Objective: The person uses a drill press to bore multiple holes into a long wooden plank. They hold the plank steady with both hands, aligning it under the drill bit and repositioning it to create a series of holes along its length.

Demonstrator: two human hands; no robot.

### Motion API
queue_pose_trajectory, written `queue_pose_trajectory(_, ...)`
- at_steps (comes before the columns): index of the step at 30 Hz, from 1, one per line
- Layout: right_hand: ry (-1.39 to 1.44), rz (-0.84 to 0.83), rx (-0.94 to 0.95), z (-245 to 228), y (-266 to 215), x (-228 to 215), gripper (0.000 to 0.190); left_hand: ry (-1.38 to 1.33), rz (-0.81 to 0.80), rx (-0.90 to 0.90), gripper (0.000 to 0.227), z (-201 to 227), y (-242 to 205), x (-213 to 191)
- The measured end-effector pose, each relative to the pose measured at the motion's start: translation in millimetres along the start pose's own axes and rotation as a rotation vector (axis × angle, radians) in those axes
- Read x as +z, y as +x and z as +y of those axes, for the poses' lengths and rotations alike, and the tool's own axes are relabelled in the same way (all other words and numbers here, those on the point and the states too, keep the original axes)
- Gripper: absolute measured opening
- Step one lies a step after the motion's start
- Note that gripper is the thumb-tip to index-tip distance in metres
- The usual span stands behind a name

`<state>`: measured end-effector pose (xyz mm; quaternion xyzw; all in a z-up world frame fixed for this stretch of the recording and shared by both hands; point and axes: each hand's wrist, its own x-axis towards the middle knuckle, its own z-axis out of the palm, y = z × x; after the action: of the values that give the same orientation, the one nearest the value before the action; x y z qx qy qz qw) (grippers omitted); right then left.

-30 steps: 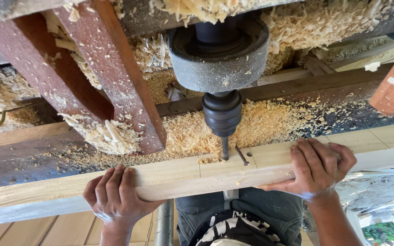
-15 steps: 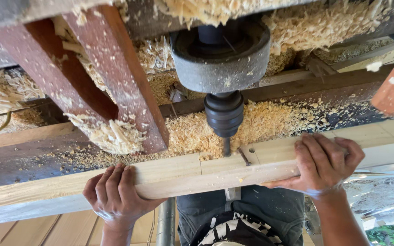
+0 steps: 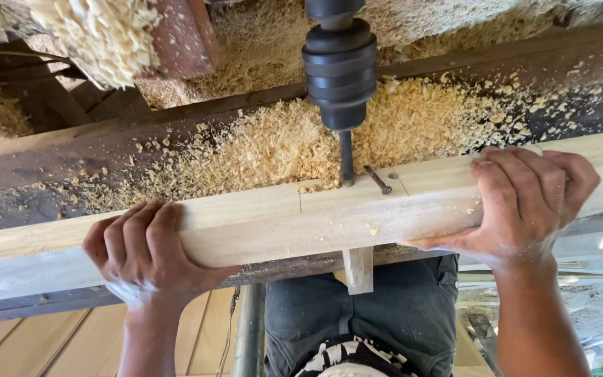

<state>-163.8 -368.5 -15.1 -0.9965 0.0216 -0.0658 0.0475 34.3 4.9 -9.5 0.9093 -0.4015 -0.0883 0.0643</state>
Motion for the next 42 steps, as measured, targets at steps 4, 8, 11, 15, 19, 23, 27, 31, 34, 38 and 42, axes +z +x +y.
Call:
queue_pose_trajectory(4,0.002,-0.039,0.059,-14.3,-11.1,-9.7,0.094,0.003,-0.013,0.011,0.092,2.4,-6.1,-2.6)
queue_pose_trajectory(8,0.002,-0.037,0.069,-14.1,-18.4,-6.3,0.098,0.001,-0.005,0.023,0.093,4.9,-5.1,-3.6)
queue_pose_trajectory(11,0.005,-0.058,0.076,-15.7,-19.0,-7.0,0.098,-0.007,-0.011,0.011,0.093,5.7,-4.8,-4.3)
queue_pose_trajectory(15,0.020,-0.085,0.101,-16.5,-18.3,-7.6,0.095,-0.003,-0.030,0.007,0.089,6.0,0.9,-5.0)
queue_pose_trajectory(19,0.042,-0.087,0.132,-17.8,-19.7,-5.2,0.092,-0.014,-0.030,-0.001,0.086,6.2,6.7,-5.4)
queue_pose_trajectory(23,0.063,-0.109,0.175,-21.6,-17.7,-8.5,0.090,-0.027,-0.035,0.004,0.086,4.2,7.8,-5.6)
queue_pose_trajectory(27,0.062,-0.166,0.207,-30.4,-15.8,-12.5,0.089,0.000,-0.039,0.019,0.084,1.6,5.7,-2.5)
queue_pose_trajectory(31,0.063,-0.130,0.187,-29.5,-22.3,-6.4,0.088,-0.007,-0.064,-0.002,0.083,-0.8,-0.2,0.2)
queue_pose_trajectory(34,0.051,-0.151,0.203,-26.8,-32.4,-4.4,0.088,-0.018,-0.038,0.014,0.080,-0.4,5.6,4.3)
queue_pose_trajectory(38,0.075,-0.156,0.197,-22.9,-38.9,-1.7,0.089,-0.014,-0.045,-0.003,0.081,2.4,3.3,4.7)
queue_pose_trajectory(42,0.067,-0.165,0.192,-21.8,-27.2,-4.8,0.087,-0.013,-0.055,-0.016,0.081,1.5,-1.9,5.0)
